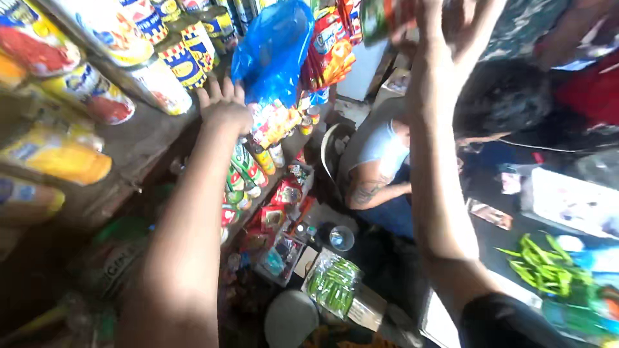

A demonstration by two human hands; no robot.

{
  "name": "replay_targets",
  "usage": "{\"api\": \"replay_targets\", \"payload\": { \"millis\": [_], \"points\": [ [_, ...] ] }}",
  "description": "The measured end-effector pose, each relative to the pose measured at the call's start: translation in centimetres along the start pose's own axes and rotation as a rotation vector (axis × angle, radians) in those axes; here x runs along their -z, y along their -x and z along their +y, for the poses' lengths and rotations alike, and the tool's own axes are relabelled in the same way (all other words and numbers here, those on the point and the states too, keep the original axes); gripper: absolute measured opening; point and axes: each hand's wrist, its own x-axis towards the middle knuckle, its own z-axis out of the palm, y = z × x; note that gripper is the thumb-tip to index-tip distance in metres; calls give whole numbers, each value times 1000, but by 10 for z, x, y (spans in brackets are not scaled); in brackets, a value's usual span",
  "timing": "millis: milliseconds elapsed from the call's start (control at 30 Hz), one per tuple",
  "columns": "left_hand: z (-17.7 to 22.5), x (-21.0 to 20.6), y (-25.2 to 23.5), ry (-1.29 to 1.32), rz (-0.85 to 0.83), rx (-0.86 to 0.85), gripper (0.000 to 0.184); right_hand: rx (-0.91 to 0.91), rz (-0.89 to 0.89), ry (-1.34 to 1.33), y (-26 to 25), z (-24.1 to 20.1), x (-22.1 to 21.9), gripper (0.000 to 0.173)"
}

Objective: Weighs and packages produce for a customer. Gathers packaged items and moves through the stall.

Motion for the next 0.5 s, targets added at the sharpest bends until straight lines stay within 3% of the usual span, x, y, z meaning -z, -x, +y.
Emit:
{"api": "replay_targets", "payload": {
  "millis": [167, 267, 333, 400, 500],
  "points": [
    [-3, 15, 9, 373, -2, -52, 78, -340, -206, 27, 135, -93, 66, 46],
    [29, 4, 52, 774, 311, -151, 47, -450, -209, -45, 160, -128, 90, 43],
    [66, -39, 107, 986, 490, -307, 37, -539, -205, -188, 170, -146, 97, 39],
    [95, -111, 184, 985, 312, -348, 29, -676, -236, -321, 193, -161, 105, 42],
    [115, -226, 287, 957, -285, -220, 23, -1101, -335, -277, 244, -181, 115, 43]
  ]
}}
